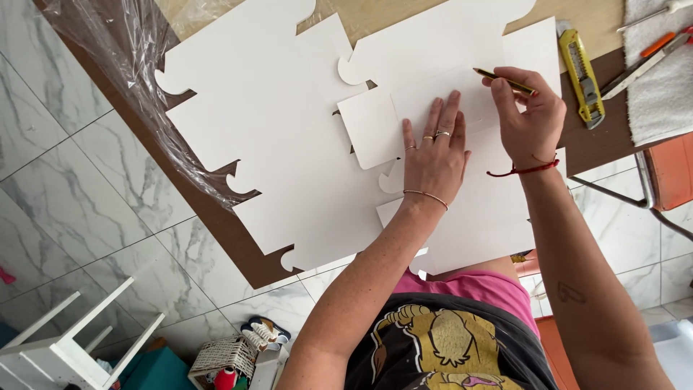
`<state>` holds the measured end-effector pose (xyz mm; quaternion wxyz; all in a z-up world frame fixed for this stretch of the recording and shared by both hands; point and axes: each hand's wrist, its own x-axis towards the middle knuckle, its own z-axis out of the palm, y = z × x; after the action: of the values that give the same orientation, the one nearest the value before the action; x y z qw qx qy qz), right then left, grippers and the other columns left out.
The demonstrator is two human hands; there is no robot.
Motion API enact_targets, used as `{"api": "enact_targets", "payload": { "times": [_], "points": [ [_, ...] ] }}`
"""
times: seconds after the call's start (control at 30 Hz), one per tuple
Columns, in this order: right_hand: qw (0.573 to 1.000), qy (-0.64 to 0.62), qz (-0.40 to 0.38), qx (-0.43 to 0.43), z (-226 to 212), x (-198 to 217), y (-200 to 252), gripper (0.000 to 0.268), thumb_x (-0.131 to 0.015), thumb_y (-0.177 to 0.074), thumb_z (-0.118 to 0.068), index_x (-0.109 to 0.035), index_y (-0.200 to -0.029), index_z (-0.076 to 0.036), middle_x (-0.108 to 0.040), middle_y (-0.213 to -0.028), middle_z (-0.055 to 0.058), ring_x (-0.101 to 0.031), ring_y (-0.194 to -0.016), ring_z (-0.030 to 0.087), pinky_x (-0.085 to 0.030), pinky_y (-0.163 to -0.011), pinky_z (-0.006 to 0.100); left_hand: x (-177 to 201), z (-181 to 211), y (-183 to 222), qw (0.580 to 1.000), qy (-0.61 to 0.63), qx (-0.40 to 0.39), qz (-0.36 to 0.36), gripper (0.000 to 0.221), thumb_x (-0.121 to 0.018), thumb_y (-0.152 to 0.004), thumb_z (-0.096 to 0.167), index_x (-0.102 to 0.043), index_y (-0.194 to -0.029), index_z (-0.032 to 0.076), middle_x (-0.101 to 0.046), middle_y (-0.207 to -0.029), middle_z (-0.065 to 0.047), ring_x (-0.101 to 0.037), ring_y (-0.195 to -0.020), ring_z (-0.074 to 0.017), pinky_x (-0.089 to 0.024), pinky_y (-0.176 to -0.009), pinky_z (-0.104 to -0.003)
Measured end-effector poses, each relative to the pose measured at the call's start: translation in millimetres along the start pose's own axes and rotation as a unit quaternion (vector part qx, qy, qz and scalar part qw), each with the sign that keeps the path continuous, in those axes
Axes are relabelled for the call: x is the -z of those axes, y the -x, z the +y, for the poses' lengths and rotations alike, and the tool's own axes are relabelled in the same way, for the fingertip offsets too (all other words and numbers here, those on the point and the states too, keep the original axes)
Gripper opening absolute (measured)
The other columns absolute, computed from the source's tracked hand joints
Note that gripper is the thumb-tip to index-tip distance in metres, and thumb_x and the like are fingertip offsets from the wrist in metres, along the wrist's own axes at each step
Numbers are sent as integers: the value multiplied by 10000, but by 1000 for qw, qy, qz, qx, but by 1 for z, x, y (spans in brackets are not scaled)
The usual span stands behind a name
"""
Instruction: Cutting out shapes from cardstock using a utility knife and marking lines with a pencil
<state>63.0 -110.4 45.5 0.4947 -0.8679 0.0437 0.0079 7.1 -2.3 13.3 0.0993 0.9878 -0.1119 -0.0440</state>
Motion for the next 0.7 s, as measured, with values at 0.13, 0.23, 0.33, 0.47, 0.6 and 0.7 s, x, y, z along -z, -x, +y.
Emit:
{"api": "enact_targets", "payload": {
  "times": [0.13, 0.23, 0.33, 0.47, 0.6, 0.7],
  "points": [
    [998, 38, 24, 49, 4, -5, 1, 113, -525, -935, -11, -579, -1034, -12, -632, -942, 86, -590, -902, 162, -472, -739, 265, 2, -3, 0, 1000, -20, -8, -9, 574, -657, -741, 374, -489, -1232, 129, -145, -1424, -20, -227, -1323, -153, -355, -1003, -522],
    [998, 35, 24, 54, 5, -6, -1, 99, -536, -938, -20, -583, -1024, -8, -633, -919, 84, -579, -889, 158, -474, -755, 267, 1, -4, 0, 999, -7, -16, -27, 565, -629, -762, 341, -457, -1253, 119, -112, -1431, -18, -206, -1333, -158, -341, -1014, -532],
    [998, 34, 20, 41, 3, -7, -1, 102, -536, -930, -34, -591, -1014, -15, -633, -909, 76, -576, -882, 149, -476, -771, 261, 1, -3, 0, 1000, 1, -13, -20, 596, -657, -735, 341, -460, -1247, 108, -116, -1430, -21, -219, -1330, -159, -346, -1010, -538],
    [998, 41, 21, 45, 5, -8, 2, 97, -541, -940, -30, -589, -1024, -16, -635, -924, 78, -573, -869, 151, -462, -753, 255, 1, -3, 0, 1000, -4, -9, -21, 615, -666, -722, 365, -463, -1246, 115, -124, -1429, -24, -215, -1330, -157, -353, -1004, -538],
    [995, 45, 23, 84, 7, -3, 13, 91, -561, -952, 33, -595, -1026, 73, -613, -871, 219, -597, -870, 317, -470, -728, 362, 4, -3, -1, 991, 60, -6, -117, 599, -590, -818, 285, -322, -1311, 77, -21, -1452, -61, -61, -1364, -227, -152, -1058, -591],
    [992, 97, 29, 68, 9, 2, 30, 72, -589, -949, -9, -614, -1012, 13, -620, -850, 164, -603, -843, 292, -477, -712, 351, 1, -3, 1, 994, 59, -7, -88, 627, -636, -782, 282, -344, -1297, 75, -50, -1452, -67, -87, -1365, -225, -192, -1055, -586]
  ]
}}
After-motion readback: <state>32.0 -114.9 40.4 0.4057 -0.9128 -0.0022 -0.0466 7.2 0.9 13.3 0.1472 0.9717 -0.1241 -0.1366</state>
